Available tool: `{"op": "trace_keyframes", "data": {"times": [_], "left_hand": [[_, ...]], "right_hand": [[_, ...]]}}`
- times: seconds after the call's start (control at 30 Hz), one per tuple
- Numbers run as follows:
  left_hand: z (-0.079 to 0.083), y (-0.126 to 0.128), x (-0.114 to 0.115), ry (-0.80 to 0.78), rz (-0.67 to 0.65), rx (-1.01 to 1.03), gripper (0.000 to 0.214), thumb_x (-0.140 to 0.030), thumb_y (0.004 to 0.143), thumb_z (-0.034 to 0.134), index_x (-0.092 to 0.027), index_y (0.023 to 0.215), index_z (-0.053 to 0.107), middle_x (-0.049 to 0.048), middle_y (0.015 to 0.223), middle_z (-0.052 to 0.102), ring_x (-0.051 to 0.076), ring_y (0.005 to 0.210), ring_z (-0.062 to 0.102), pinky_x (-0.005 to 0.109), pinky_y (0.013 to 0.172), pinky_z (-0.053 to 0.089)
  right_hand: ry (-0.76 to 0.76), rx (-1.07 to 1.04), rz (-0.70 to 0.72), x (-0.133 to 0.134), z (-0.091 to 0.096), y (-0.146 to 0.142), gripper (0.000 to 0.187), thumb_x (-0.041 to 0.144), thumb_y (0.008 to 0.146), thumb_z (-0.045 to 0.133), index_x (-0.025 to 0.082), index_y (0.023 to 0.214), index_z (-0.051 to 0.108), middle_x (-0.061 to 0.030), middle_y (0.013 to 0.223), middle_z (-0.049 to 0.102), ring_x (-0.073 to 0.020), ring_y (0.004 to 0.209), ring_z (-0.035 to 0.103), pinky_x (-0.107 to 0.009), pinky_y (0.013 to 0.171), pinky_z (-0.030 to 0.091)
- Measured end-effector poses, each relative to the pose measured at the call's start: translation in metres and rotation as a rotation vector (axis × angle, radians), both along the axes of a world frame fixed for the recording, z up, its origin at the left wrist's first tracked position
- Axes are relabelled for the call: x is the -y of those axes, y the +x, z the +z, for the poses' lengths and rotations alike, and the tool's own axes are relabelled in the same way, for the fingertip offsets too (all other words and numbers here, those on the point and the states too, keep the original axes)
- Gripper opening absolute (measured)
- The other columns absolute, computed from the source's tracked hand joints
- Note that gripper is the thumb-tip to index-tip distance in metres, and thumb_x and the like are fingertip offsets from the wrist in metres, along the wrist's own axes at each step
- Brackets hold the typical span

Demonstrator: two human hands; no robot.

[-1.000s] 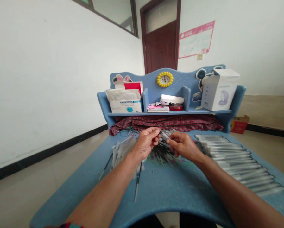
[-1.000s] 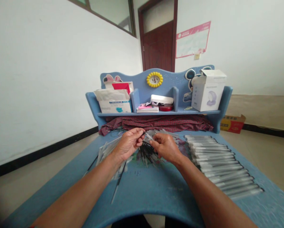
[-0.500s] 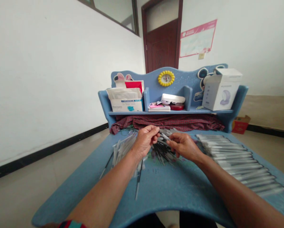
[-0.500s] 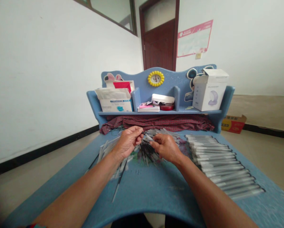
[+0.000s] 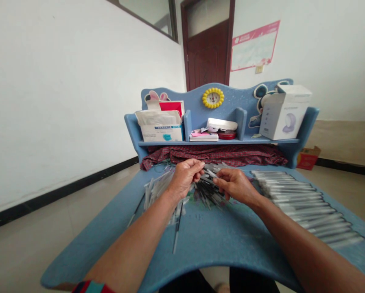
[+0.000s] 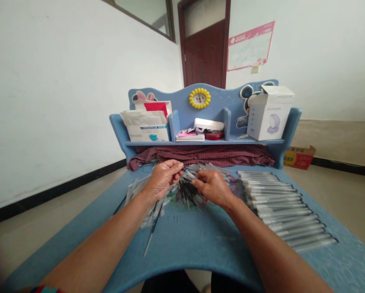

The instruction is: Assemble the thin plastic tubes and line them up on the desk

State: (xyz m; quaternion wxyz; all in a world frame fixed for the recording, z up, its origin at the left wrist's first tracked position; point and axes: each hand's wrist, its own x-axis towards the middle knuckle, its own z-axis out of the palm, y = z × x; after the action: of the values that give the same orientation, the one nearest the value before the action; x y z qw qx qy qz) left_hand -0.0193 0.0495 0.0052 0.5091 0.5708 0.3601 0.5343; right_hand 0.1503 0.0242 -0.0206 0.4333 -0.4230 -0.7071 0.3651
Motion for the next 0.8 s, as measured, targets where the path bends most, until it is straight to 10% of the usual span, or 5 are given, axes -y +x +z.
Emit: {"op": "trace_keyframes", "data": {"times": [0.8], "left_hand": [[0.004, -0.009, -0.008, -0.252, 0.034, -0.203, 0.010, -0.022, 0.070, 0.053, -0.013, 0.073, 0.054, 0.0046, 0.070, 0.059, 0.008, 0.051, 0.050, 0.015, 0.039, 0.031]], "right_hand": [[-0.095, -0.273, -0.151, -0.002, 0.012, 0.010, 0.035, 0.045, 0.073, 0.059, 0.016, 0.053, 0.058, 0.0017, 0.041, 0.053, -0.0074, 0.029, 0.039, -0.020, 0.029, 0.025]]}}
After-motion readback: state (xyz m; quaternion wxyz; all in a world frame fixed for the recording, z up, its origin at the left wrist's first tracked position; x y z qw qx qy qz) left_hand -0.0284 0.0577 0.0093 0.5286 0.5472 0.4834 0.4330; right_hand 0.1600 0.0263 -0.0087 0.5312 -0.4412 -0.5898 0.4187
